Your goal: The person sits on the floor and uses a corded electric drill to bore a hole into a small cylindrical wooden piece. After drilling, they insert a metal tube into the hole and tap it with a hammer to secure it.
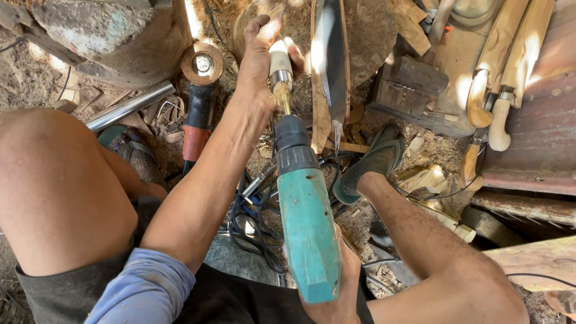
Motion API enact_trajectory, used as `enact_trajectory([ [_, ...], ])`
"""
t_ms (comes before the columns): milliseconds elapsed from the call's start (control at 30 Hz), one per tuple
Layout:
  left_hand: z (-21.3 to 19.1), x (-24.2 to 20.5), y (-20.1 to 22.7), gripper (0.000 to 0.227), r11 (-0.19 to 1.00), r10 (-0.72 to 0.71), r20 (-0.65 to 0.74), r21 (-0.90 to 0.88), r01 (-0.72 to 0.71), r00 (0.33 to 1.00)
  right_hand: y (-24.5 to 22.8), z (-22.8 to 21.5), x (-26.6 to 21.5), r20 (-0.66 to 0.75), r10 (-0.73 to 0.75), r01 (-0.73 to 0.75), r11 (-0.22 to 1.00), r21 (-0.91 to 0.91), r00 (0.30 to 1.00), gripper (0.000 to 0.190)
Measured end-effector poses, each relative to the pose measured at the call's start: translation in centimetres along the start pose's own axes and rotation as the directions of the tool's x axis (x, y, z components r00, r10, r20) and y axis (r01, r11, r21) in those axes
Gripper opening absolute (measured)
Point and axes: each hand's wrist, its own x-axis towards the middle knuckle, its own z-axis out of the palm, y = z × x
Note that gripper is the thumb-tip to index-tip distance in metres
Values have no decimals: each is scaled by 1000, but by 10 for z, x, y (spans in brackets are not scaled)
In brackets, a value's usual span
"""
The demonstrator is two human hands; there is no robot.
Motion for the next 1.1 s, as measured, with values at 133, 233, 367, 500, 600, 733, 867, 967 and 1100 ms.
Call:
enact_trajectory([
  [133,-9,14,11,36,972,-233,-9,38,233,972,3,-6,2,-32,197,-169,902,397,980,34],
  [233,-15,32,10,41,983,-180,-34,23,180,983,1,-8,7,47,-270,273,925,-265,962,38],
  [367,-26,42,5,41,979,-203,-95,-55,198,975,2,-4,7,36,-16,16,1000,1,999,30],
  [500,-23,38,-7,55,993,-110,-186,13,114,976,2,0,3,1,-82,82,994,-67,997,28],
  [600,-24,29,-6,59,999,-24,-206,21,29,978,-1,4,5,-54,-137,119,960,-255,989,28],
  [733,-23,19,-10,54,994,28,-111,105,-17,993,-10,10,6,-111,-52,28,979,-202,993,27],
  [867,-22,10,-5,71,964,158,-126,235,-125,979,-21,17,5,53,-262,248,800,-546,964,31],
  [967,-17,5,-4,75,949,182,-96,276,-150,979,-25,19,5,74,-287,278,781,-559,955,31],
  [1100,-13,1,-3,75,933,189,-82,326,-153,979,-26,19,7,88,-290,286,763,-579,953,28],
])
